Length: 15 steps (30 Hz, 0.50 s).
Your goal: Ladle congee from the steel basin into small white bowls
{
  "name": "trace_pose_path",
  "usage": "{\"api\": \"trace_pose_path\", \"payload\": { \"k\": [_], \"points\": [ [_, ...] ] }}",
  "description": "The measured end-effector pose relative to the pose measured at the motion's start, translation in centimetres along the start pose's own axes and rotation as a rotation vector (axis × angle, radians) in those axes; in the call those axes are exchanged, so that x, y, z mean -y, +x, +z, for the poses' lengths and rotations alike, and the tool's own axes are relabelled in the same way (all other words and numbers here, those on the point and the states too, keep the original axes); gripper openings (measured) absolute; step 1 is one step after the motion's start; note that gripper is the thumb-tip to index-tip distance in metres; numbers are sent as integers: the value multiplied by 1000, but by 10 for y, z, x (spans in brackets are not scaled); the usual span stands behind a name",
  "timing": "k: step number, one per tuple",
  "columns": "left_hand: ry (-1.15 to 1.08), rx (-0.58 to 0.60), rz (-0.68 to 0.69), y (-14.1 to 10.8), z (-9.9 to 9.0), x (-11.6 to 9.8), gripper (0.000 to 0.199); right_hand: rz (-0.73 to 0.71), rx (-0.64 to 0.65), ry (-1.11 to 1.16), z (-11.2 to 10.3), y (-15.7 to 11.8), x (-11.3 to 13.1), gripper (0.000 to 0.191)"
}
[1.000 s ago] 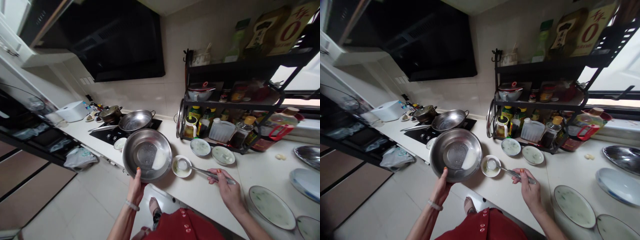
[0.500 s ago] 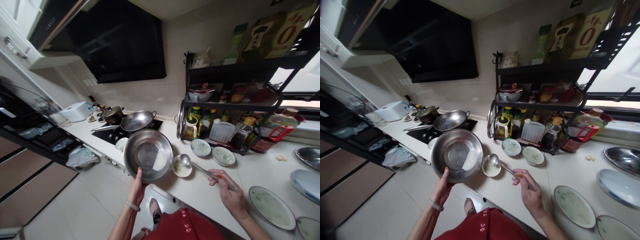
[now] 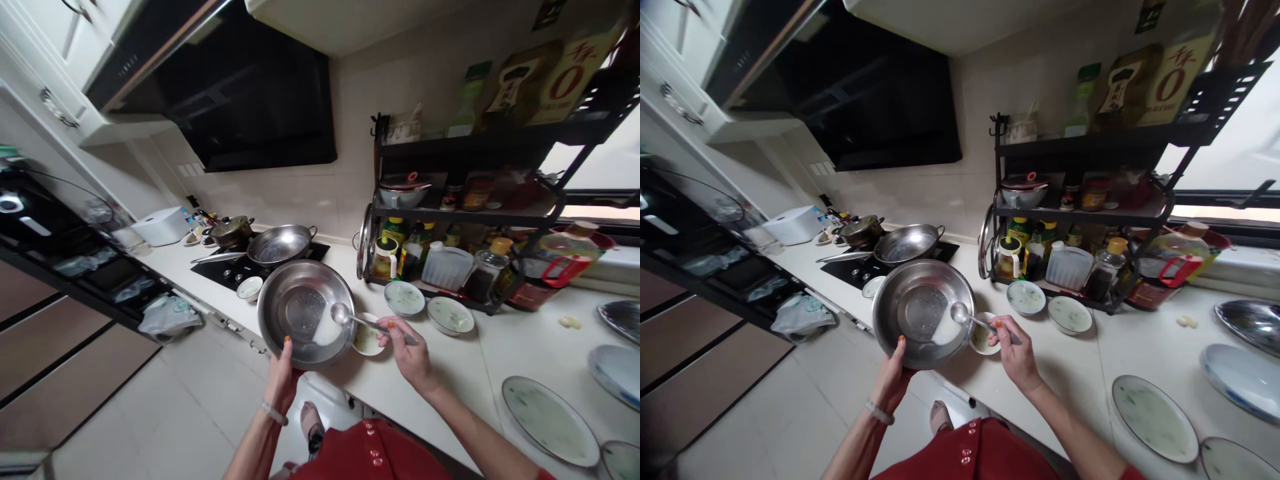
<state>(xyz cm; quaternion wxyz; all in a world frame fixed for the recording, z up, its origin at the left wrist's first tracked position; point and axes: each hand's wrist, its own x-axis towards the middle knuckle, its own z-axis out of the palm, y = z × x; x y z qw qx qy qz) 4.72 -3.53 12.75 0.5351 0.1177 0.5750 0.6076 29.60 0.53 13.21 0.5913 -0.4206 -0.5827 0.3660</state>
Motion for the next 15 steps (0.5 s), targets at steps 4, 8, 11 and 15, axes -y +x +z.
{"api": "trace_pose_path", "payload": {
  "k": [4, 8, 11, 15],
  "points": [
    [17, 13, -2, -3, 0, 0, 31, -79, 114, -41, 13, 0, -11, 27],
    [30, -2, -4, -5, -2, -1, 37, 85, 43, -12, 19, 2, -15, 33],
    [27, -4, -2, -5, -4, -2, 37, 200, -63, 45, 18, 5, -16, 39],
    [15, -8, 0, -6, -8, -3, 37, 264, -130, 130, 17, 7, -14, 41]
  ]
}}
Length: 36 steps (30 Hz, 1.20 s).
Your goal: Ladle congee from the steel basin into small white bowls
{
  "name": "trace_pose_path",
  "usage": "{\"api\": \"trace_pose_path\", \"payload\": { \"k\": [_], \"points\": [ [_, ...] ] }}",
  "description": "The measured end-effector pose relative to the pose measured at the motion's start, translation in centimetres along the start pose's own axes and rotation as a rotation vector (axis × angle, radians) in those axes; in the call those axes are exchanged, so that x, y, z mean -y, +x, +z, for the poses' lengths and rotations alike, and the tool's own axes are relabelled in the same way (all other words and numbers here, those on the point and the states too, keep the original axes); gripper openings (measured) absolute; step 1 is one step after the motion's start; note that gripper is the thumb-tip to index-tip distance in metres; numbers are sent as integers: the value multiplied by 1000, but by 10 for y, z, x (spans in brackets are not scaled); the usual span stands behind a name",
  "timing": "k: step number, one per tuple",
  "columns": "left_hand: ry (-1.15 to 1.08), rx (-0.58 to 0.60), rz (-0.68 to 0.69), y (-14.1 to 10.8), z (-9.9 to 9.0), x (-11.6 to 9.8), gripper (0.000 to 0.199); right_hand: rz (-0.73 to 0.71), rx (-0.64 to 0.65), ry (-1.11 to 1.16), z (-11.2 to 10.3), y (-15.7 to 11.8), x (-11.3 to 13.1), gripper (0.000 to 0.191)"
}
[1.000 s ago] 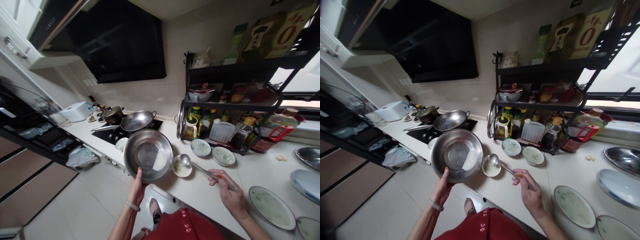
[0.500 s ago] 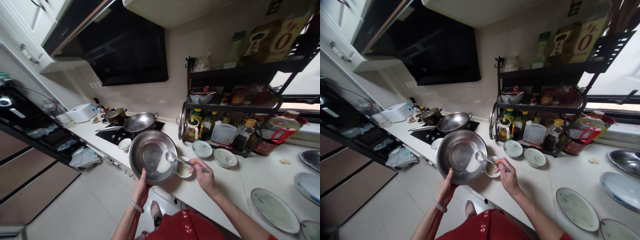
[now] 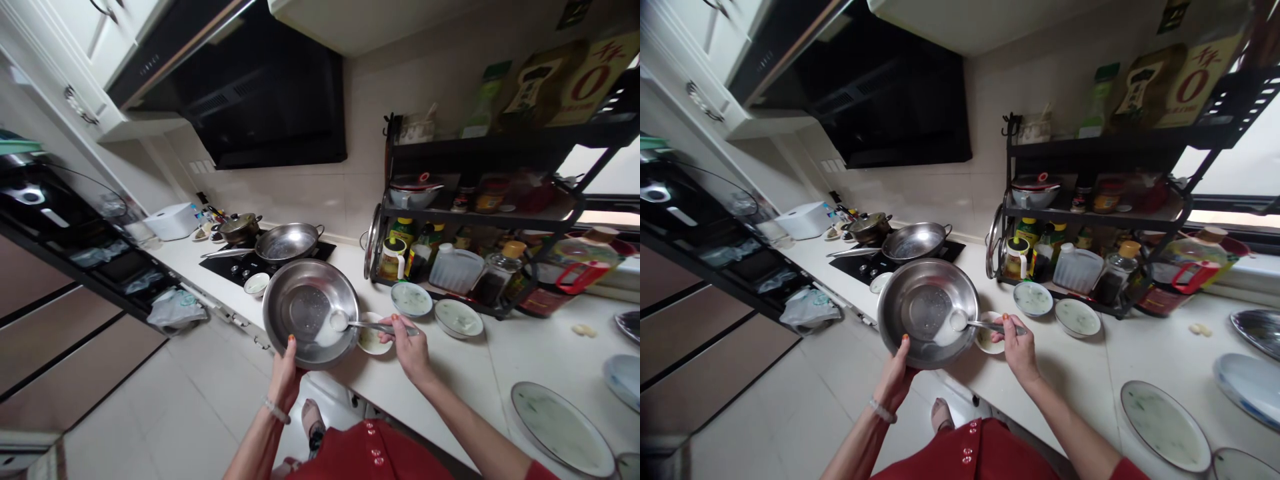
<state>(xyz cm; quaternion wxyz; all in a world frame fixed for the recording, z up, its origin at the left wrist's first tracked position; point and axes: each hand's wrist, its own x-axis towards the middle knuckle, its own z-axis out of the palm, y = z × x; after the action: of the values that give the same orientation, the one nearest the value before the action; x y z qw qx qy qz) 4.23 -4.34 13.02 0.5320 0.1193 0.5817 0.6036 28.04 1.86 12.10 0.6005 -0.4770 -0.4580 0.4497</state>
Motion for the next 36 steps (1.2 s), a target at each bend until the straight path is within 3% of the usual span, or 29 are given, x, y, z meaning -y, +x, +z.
{"api": "trace_pose_path", "payload": {
  "k": [12, 22, 29, 36],
  "points": [
    [0, -13, -1, 1, -8, 1, 41, 119, -120, 217, -5, -1, 4, 42],
    [-29, -42, -3, 4, -10, 1, 42, 80, -222, 228, -43, -1, 8, 34],
    [-28, -47, 12, 8, -7, 3, 38, 43, -295, 71, -73, -4, 4, 41],
    [-22, -27, 27, 9, -4, 2, 32, -147, -114, -272, -85, -23, -3, 35]
  ]
}}
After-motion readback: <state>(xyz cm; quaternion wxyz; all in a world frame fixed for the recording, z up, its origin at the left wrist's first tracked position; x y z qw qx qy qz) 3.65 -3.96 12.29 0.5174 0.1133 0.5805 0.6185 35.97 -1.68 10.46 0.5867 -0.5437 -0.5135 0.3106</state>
